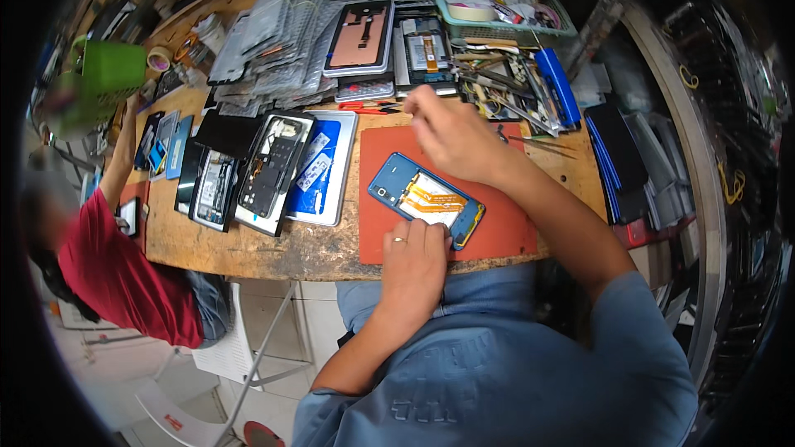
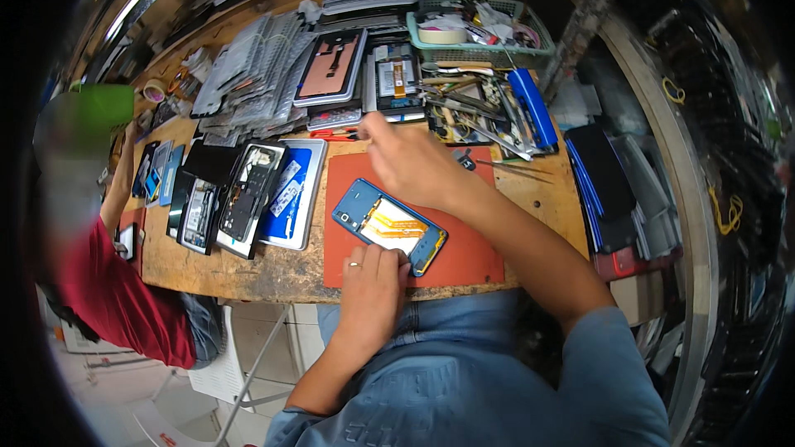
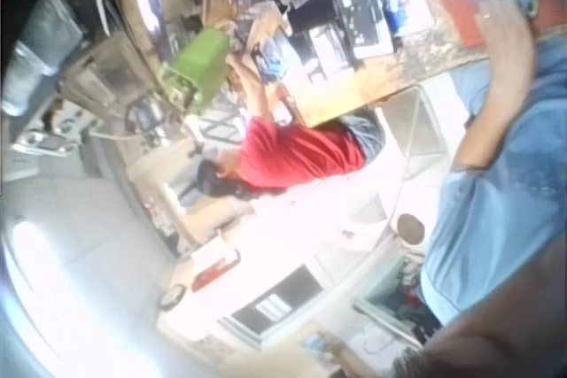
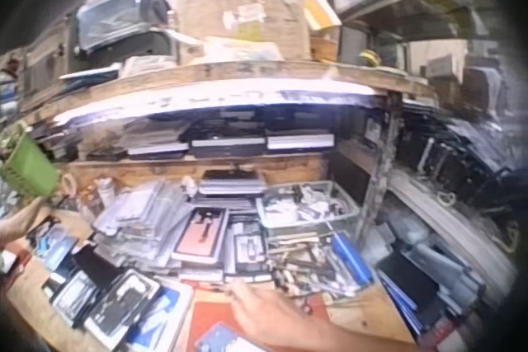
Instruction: The person uses a screwdriver to remove screws from a blue smartphone, then uses a metal prying tool to separate the screen assembly from the frame. The person continues to pry and lift the screen while the phone rests on a red mat. A second person works on a different phone in the background.
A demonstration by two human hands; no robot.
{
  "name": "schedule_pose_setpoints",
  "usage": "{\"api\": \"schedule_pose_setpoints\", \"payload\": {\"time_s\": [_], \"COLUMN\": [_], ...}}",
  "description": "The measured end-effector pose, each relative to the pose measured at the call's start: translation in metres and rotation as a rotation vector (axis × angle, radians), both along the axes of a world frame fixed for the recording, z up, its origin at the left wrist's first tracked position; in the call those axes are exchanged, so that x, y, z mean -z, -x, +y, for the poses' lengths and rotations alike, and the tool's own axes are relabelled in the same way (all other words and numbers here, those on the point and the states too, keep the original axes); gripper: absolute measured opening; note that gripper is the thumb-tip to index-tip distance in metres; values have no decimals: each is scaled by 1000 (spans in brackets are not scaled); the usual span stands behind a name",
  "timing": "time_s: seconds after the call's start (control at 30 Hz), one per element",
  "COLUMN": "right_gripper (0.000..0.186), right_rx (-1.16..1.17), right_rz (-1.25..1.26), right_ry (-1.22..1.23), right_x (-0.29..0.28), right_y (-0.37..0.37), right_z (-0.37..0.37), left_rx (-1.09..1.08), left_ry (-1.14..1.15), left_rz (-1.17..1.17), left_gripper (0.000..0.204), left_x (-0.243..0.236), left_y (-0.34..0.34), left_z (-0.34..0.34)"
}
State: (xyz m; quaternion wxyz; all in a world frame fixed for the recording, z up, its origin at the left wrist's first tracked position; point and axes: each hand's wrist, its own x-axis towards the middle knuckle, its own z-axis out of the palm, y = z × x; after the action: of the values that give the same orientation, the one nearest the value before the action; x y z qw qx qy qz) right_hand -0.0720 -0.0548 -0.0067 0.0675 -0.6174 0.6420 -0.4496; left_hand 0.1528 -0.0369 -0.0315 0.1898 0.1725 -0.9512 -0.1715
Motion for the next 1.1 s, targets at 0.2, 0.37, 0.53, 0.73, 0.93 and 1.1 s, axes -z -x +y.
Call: {"api": "schedule_pose_setpoints", "payload": {"time_s": [0.2, 0.37, 0.53, 0.73, 0.93, 1.1], "right_gripper": [32, 29, 26, 24, 24, 27], "right_rx": [-103, -137, -143, -156, -174, -148], "right_rz": [-158, -66, -131, -138, -123, -40], "right_ry": [135, 181, 170, 108, 64, 59], "right_x": [10, 11, 10, 17, 10, 6], "right_y": [-6, -7, -8, -6, -9, -14], "right_z": [20, 21, 21, 17, 15, 14], "left_rx": [46, 39, -7, -299, -645, -503], "left_ry": [48, 17, -110, -343, -83, 63], "left_rz": [-78, -99, 3, 373, 418, 299], "left_gripper": [18, 16, 20, 14, 9, 9], "left_x": [-7, -11, -7, 2, -13, -26], "left_y": [-2, 6, 3, -24, -46, -44], "left_z": [-6, -5, -7, -42, -109, -123]}}
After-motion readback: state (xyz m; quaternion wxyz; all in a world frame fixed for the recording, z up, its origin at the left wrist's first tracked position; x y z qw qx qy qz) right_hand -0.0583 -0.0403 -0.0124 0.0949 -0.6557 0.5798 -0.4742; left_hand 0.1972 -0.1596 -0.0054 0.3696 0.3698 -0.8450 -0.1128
